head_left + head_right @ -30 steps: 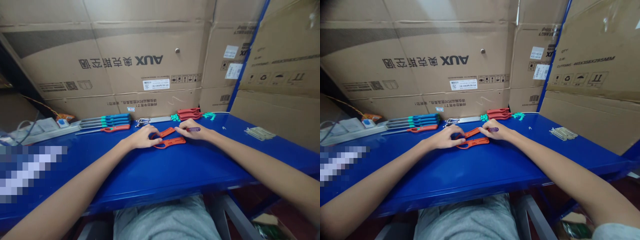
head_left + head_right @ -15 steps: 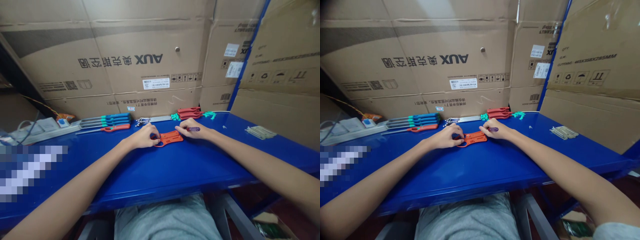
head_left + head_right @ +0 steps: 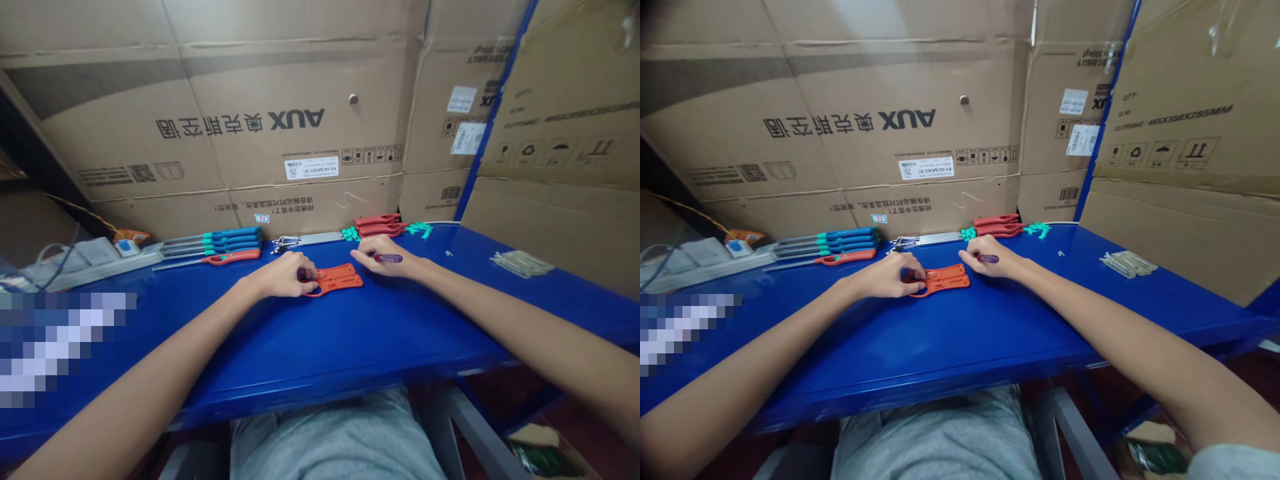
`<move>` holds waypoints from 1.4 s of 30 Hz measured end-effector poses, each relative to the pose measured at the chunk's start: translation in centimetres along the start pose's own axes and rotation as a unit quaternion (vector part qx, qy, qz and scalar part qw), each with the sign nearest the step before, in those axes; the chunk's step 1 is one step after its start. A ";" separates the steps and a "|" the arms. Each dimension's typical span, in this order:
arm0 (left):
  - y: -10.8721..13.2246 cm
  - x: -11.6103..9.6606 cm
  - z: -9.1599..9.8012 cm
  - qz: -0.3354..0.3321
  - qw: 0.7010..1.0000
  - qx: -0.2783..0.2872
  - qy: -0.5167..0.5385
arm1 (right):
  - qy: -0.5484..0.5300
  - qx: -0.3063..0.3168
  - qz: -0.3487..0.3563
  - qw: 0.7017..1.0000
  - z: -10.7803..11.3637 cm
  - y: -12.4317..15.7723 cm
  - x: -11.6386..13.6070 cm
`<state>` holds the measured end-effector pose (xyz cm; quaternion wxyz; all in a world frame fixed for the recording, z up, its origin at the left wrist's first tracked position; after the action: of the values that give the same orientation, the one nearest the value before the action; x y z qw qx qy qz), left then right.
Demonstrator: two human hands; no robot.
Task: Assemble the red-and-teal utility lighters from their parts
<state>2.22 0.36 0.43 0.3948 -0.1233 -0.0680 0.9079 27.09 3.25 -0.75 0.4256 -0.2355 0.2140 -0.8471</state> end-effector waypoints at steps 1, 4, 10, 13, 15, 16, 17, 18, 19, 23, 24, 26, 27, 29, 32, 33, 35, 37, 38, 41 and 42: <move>0.0 0.0 0.0 -0.004 1.000 0.000 -0.001 | -0.002 0.000 -0.002 1.000 0.0 0.0 0.0; 0.0 -0.1 0.0 -0.009 1.000 0.001 -0.002 | -0.007 0.001 -0.009 1.000 0.1 0.1 0.1; -0.1 -0.2 0.0 -0.010 1.000 0.007 -0.014 | -0.018 0.010 -0.039 0.999 0.1 0.1 0.0; 0.0 -0.3 0.0 -0.007 1.000 0.007 -0.016 | -0.037 0.027 -0.062 0.997 0.0 0.1 -0.1; 0.0 -0.3 0.0 -0.003 1.000 0.004 -0.018 | -0.065 0.052 -0.084 0.993 0.0 0.1 0.0; 0.0 -0.3 0.0 -0.002 1.000 0.003 -0.018 | -0.084 0.067 -0.099 0.989 0.0 0.1 0.0; 0.0 -0.3 0.0 -0.001 1.000 0.003 -0.018 | -0.105 0.081 -0.116 0.984 0.1 0.1 0.1; 0.0 -0.3 0.0 0.000 1.000 0.005 -0.017 | -0.126 0.092 -0.133 0.979 0.1 0.1 0.1; 0.0 -0.3 0.0 -0.001 1.000 0.005 -0.015 | -0.144 0.101 -0.147 0.973 0.2 0.0 0.2; 0.0 -0.2 0.0 -0.010 1.000 0.002 -0.006 | -0.174 0.108 -0.172 0.963 0.4 0.0 0.6; 0.0 -0.2 -0.1 -0.012 1.000 0.002 -0.004 | -0.175 0.111 -0.175 0.962 0.5 0.0 0.7; 0.0 -0.1 -0.1 -0.015 1.000 0.003 -0.006 | -0.176 0.123 -0.182 0.960 0.5 0.0 0.9; 0.0 -0.1 -0.1 -0.015 1.000 0.003 -0.009 | -0.175 0.130 -0.183 0.959 0.5 -0.1 0.9; 0.0 -0.1 -0.1 -0.016 1.000 0.003 -0.017 | -0.168 0.141 -0.180 0.959 0.5 -0.1 1.0; 0.0 -0.1 0.0 -0.016 1.000 0.005 -0.024 | -0.157 0.142 -0.174 0.962 0.4 -0.1 1.0; -0.1 -0.1 0.0 -0.015 1.000 0.005 -0.025 | -0.158 0.140 -0.169 0.963 0.3 -0.1 1.0; -0.1 -0.1 0.0 -0.014 1.000 0.003 -0.024 | -0.159 0.130 -0.155 0.966 0.2 -0.1 1.0; -0.1 -0.1 -0.1 -0.014 1.000 0.001 -0.020 | -0.161 0.118 -0.131 0.971 0.0 0.0 1.1; -0.1 -0.2 -0.1 -0.014 1.000 0.002 -0.018 | -0.161 0.111 -0.119 0.973 -0.1 0.0 1.2; -0.1 -0.2 -0.1 -0.010 1.000 0.003 -0.014 | -0.158 0.100 -0.089 0.978 -0.3 0.0 1.5; -0.1 -0.2 -0.2 -0.008 1.000 0.003 -0.013 | -0.157 0.098 -0.082 0.979 -0.4 0.0 1.6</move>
<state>2.42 0.27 0.31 0.4013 -0.1101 -0.0712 0.9065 26.03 1.98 -0.75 0.4041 -0.3393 0.0402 -0.8485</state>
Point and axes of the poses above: each hand's wrist, its own y-axis away from the middle knuckle, its own z-axis out of the back of the hand, x = y × z, the point moved 1 cm from there along -y, towards the middle knuckle
